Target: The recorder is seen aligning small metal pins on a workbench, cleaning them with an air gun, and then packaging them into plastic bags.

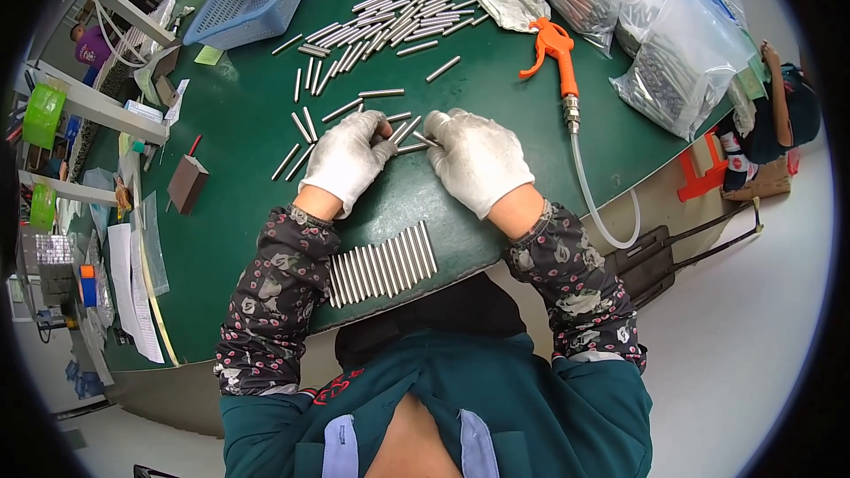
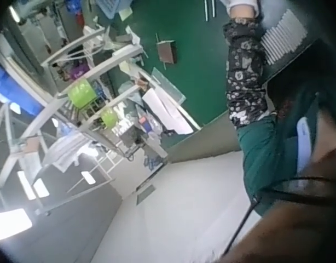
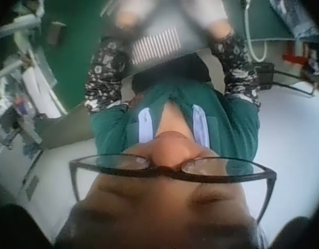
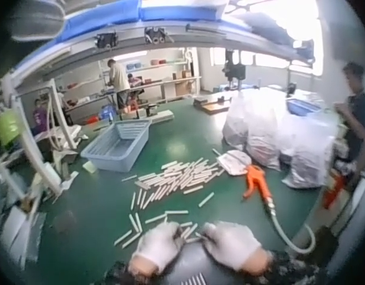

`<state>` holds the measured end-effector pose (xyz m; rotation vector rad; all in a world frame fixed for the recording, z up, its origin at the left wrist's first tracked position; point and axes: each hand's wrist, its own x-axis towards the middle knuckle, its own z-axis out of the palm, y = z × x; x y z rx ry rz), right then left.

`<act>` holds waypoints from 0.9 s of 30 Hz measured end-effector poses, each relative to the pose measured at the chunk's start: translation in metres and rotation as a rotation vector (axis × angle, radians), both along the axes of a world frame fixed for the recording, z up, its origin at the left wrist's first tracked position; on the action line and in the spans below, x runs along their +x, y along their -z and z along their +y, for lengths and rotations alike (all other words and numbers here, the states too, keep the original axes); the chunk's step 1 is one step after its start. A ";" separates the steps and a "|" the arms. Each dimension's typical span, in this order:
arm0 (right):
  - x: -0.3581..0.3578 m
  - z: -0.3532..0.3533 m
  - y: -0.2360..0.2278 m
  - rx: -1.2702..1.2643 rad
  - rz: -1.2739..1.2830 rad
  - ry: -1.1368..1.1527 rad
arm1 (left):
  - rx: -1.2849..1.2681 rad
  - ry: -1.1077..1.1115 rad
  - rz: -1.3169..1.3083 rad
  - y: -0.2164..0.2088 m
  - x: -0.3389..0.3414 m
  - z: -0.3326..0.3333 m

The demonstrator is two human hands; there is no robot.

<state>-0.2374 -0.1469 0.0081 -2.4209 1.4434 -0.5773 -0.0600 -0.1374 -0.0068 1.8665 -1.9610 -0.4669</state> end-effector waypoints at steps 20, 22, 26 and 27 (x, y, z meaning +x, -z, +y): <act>0.013 0.005 0.013 0.045 -0.020 0.149 | 0.075 0.053 -0.014 -0.007 -0.006 0.003; 0.020 0.004 0.006 0.080 0.027 0.151 | 0.049 0.059 -0.033 -0.007 -0.008 0.005; 0.021 -0.001 0.002 0.119 0.126 0.097 | 0.050 0.091 -0.019 -0.008 -0.007 0.007; 0.020 -0.001 0.000 0.100 0.171 0.092 | 0.050 0.090 -0.019 -0.007 -0.005 0.007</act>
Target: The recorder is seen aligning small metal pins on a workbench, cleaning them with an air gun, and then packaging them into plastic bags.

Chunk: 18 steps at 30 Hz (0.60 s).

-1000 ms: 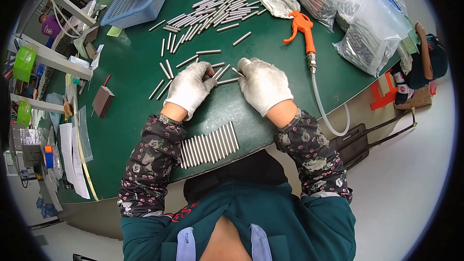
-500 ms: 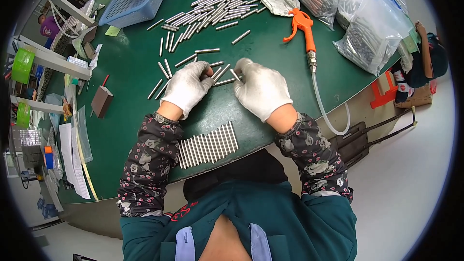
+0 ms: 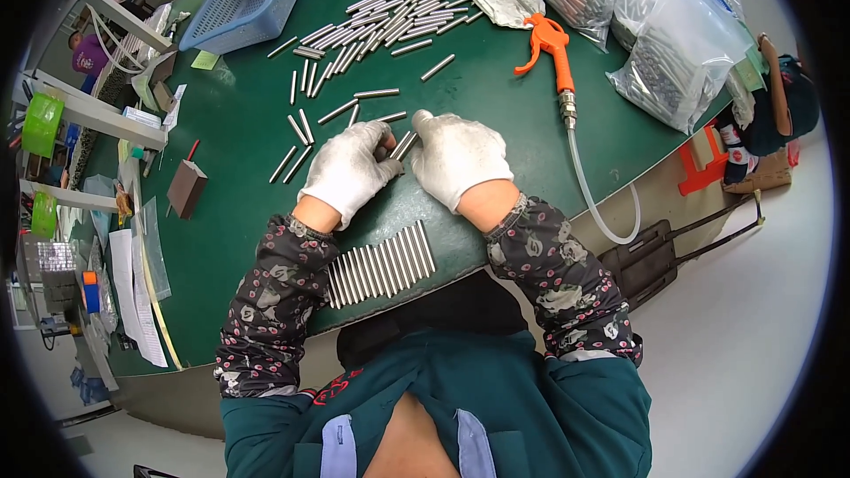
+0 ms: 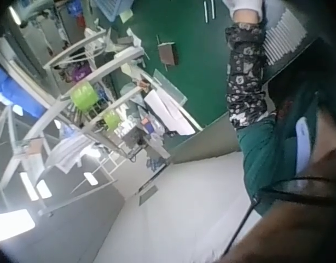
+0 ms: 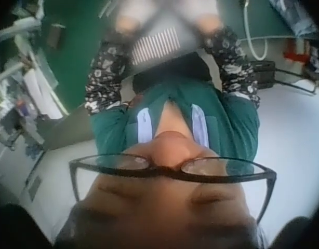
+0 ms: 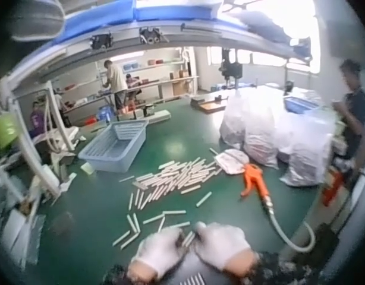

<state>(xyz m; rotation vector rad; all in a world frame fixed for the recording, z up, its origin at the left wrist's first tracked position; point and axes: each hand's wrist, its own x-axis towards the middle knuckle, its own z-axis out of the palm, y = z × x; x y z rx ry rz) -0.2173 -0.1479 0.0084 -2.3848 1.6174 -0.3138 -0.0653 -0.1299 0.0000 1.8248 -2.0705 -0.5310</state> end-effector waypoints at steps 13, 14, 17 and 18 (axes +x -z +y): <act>-0.024 -0.008 0.003 -0.189 -0.061 -0.508 | -0.017 -0.031 -0.017 0.001 0.002 0.000; -0.023 -0.010 0.003 -0.153 -0.036 -0.484 | -0.009 -0.041 -0.009 0.000 0.000 -0.001; -0.023 -0.010 0.003 -0.189 -0.036 -0.444 | -0.063 -0.080 -0.090 0.001 0.000 -0.006; -0.023 -0.009 0.001 -0.189 -0.039 -0.448 | -0.062 -0.063 -0.132 0.001 0.001 -0.008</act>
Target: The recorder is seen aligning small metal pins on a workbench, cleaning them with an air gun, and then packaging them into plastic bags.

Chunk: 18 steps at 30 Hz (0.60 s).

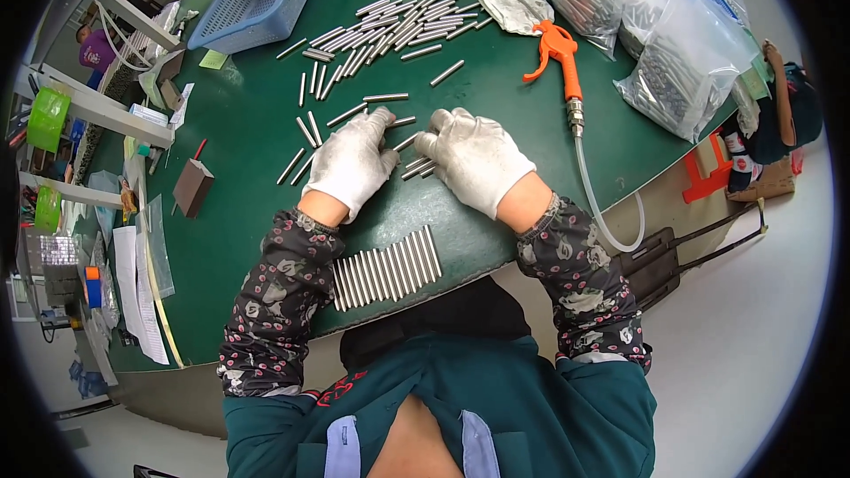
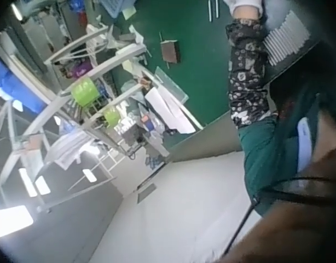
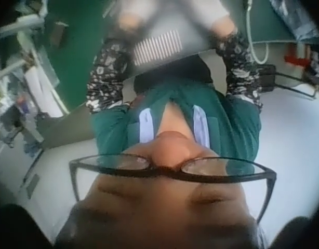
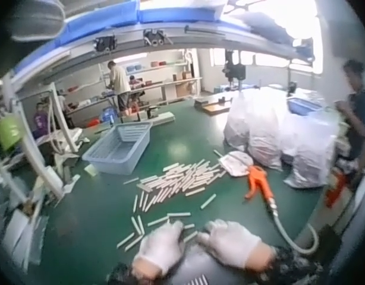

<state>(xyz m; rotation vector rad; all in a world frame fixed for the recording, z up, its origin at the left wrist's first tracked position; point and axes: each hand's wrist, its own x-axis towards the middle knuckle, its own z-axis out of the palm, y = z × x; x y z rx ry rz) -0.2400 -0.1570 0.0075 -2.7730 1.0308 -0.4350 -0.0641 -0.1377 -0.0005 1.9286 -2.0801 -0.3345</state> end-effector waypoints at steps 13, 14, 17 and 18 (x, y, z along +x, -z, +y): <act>-0.021 0.041 -0.011 0.141 0.172 0.302 | 0.130 -0.058 -0.320 -0.019 0.008 0.027; -0.023 0.044 -0.010 0.145 0.155 0.272 | 0.143 -0.089 -0.312 -0.019 0.013 0.032; -0.030 0.053 -0.008 0.168 0.135 0.240 | 0.194 -0.168 -0.312 -0.023 0.032 0.048; -0.028 0.057 -0.009 0.175 0.131 0.229 | 0.200 -0.189 -0.322 -0.027 0.037 0.056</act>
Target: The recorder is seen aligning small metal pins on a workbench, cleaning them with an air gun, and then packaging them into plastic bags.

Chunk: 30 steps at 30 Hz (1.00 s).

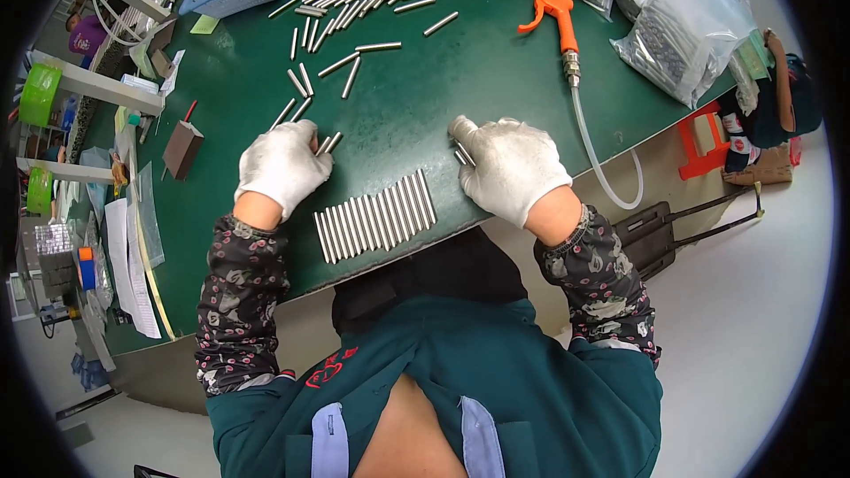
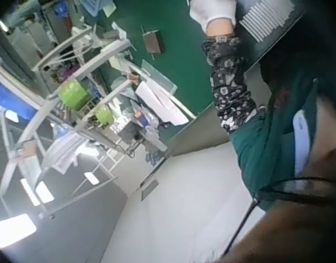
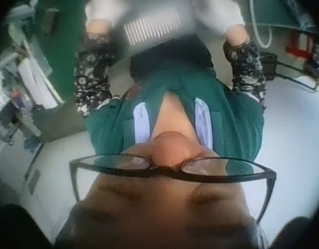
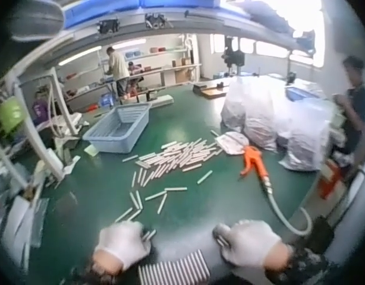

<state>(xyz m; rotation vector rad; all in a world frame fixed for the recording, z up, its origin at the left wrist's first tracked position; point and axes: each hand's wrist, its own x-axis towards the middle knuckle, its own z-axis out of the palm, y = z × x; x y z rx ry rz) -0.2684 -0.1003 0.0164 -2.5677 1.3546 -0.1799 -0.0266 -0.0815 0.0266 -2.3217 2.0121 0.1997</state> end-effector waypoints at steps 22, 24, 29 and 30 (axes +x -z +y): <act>0.005 0.012 0.011 0.217 -0.185 -0.297 | -0.064 0.074 0.632 0.012 0.020 0.108; 0.006 0.015 0.005 0.202 -0.200 -0.251 | -0.102 0.146 0.567 0.018 0.021 0.106; 0.016 0.018 0.001 0.196 -0.138 -0.248 | -0.121 0.120 0.558 0.023 0.020 0.109; 0.016 0.018 0.001 0.203 -0.119 -0.249 | -0.119 0.111 0.552 0.023 0.018 0.110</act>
